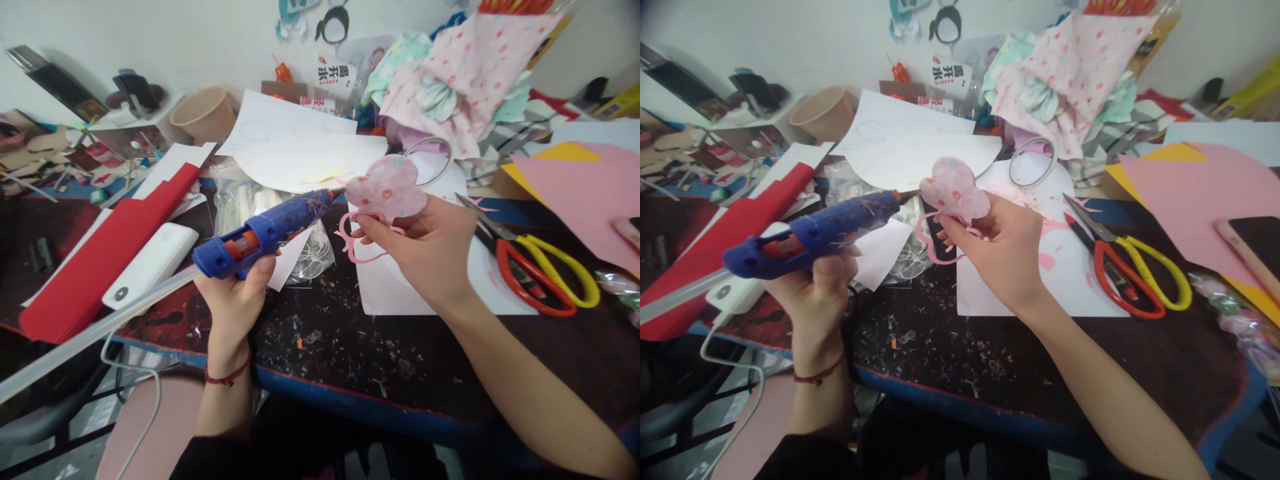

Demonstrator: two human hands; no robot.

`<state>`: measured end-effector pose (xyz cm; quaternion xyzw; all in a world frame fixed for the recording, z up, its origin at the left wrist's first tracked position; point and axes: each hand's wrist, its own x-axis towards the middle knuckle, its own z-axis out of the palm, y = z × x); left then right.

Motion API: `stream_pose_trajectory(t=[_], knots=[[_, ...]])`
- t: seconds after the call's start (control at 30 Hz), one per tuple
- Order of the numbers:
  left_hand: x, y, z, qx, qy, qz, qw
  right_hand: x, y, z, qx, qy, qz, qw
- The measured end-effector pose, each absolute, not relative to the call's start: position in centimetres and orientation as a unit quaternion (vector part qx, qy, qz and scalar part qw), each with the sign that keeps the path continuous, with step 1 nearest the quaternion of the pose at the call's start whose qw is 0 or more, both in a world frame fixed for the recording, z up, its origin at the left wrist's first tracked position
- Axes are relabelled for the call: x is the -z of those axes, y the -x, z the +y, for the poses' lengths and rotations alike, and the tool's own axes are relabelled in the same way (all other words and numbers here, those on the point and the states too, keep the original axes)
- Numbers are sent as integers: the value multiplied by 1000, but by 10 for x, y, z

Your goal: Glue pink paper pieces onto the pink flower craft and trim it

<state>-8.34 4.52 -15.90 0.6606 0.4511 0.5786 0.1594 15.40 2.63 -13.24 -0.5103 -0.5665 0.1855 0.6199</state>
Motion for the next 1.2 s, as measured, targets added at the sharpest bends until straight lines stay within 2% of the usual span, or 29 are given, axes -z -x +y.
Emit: stream_pose_trajectory(t=[0.3,0.7,1.2], knots=[[162,79,46,-610,-660,408,161,137,-156,27,-167,519,-576,609],[156,81,43,-560,-708,416,106,136,-156,28,-179,509,-570,620],[156,76,42,-562,-708,408,127,134,-156,27,-185,505,-570,622]])
